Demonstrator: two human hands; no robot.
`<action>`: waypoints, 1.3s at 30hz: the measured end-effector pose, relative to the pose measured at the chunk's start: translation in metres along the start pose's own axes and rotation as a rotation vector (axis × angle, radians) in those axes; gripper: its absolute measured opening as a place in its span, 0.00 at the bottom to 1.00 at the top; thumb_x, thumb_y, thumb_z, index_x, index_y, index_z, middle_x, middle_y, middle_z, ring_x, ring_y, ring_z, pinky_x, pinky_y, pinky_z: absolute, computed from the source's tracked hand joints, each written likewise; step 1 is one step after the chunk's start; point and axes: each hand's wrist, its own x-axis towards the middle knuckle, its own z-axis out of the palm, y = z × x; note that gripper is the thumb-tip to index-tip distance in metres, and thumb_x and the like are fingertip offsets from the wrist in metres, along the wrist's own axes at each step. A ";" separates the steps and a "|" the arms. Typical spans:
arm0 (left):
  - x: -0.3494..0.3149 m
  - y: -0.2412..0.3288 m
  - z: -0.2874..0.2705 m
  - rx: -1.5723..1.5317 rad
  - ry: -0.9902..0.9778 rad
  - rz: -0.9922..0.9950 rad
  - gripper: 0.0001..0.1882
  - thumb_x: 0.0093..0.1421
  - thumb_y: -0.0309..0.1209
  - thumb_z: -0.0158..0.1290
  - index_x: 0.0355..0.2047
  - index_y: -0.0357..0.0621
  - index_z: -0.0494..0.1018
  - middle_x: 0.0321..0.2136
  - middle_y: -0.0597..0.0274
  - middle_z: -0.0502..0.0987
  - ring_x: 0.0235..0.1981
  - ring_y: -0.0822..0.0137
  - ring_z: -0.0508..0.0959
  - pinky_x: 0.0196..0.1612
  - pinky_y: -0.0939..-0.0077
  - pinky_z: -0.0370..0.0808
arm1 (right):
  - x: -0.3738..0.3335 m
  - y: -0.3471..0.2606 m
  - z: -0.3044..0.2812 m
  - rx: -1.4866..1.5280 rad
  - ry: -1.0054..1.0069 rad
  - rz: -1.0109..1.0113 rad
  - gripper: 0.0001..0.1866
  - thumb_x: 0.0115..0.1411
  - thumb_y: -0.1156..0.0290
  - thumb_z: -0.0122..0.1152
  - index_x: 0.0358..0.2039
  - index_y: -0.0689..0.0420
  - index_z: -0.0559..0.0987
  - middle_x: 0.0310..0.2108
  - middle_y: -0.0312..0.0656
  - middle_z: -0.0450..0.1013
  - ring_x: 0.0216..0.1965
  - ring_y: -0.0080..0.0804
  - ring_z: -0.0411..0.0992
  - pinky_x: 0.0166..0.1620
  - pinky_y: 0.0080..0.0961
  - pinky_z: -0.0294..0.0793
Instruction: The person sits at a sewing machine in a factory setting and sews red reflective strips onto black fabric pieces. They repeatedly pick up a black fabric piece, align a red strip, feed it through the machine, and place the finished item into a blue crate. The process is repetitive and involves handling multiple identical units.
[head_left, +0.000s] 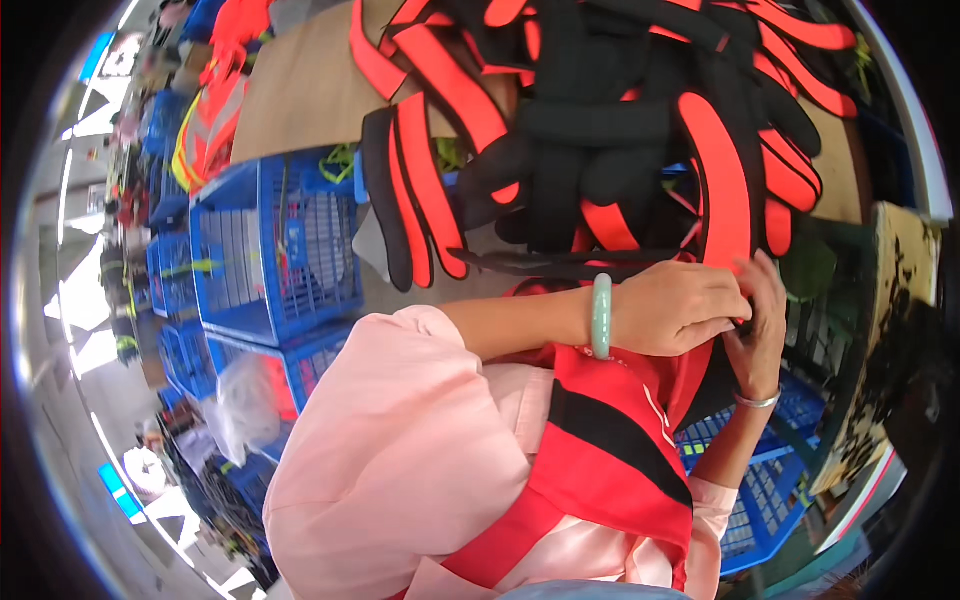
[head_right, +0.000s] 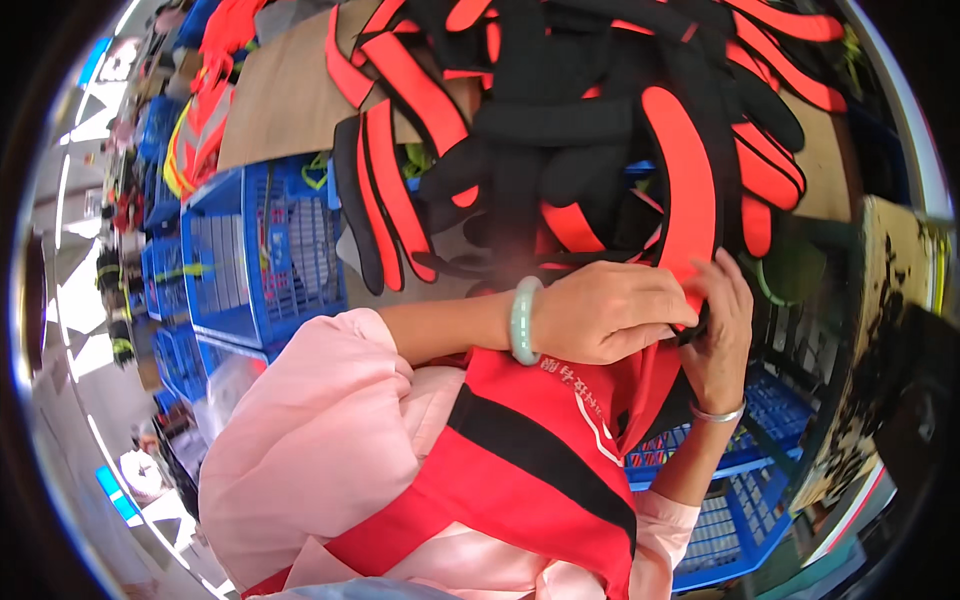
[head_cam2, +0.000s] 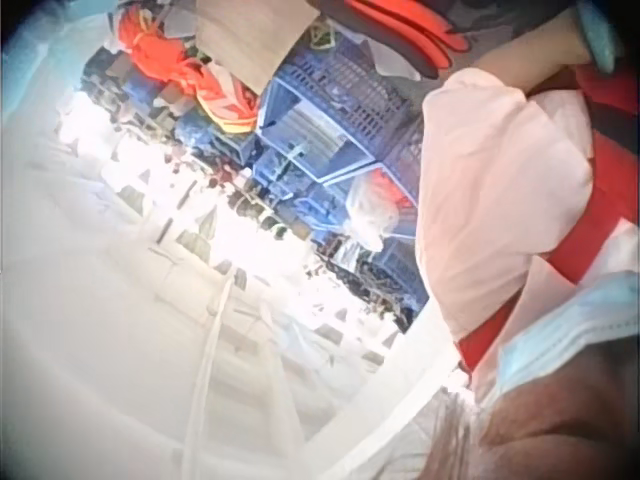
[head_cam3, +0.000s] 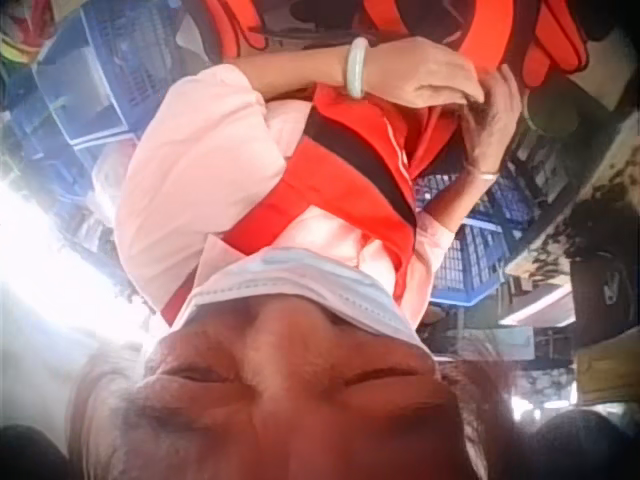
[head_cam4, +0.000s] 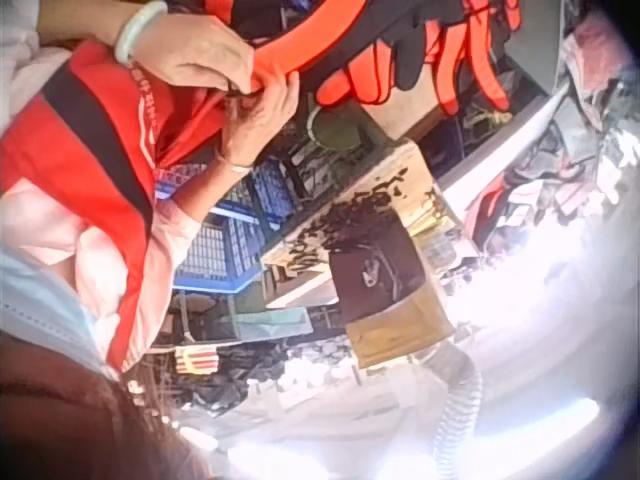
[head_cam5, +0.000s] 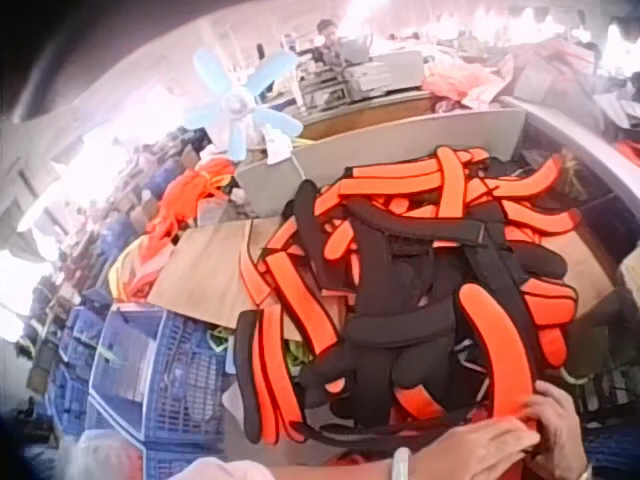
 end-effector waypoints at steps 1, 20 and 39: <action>-0.008 -0.006 0.000 -0.040 0.023 -0.010 0.12 0.56 0.29 0.55 0.41 0.45 0.74 0.33 0.60 0.75 0.36 0.59 0.78 0.36 0.65 0.75 | -0.003 0.002 0.010 0.098 -0.023 0.046 0.20 0.40 0.82 0.62 0.37 0.58 0.74 0.45 0.44 0.73 0.56 0.50 0.66 0.56 0.41 0.65; -0.192 -0.096 -0.141 0.288 -0.193 -0.581 0.37 0.53 0.46 0.61 0.60 0.43 0.63 0.56 0.46 0.68 0.56 0.52 0.70 0.58 0.62 0.67 | -0.191 -0.050 -0.036 0.605 0.487 0.636 0.28 0.63 0.55 0.57 0.55 0.62 0.69 0.52 0.46 0.69 0.51 0.37 0.67 0.55 0.36 0.63; 0.107 0.043 0.057 -0.437 -0.924 0.100 0.41 0.55 0.45 0.60 0.63 0.38 0.59 0.60 0.50 0.64 0.62 0.55 0.64 0.62 0.64 0.62 | -0.221 -0.123 -0.120 0.353 0.810 0.890 0.18 0.57 0.71 0.54 0.45 0.70 0.75 0.34 0.39 0.77 0.35 0.22 0.71 0.38 0.19 0.69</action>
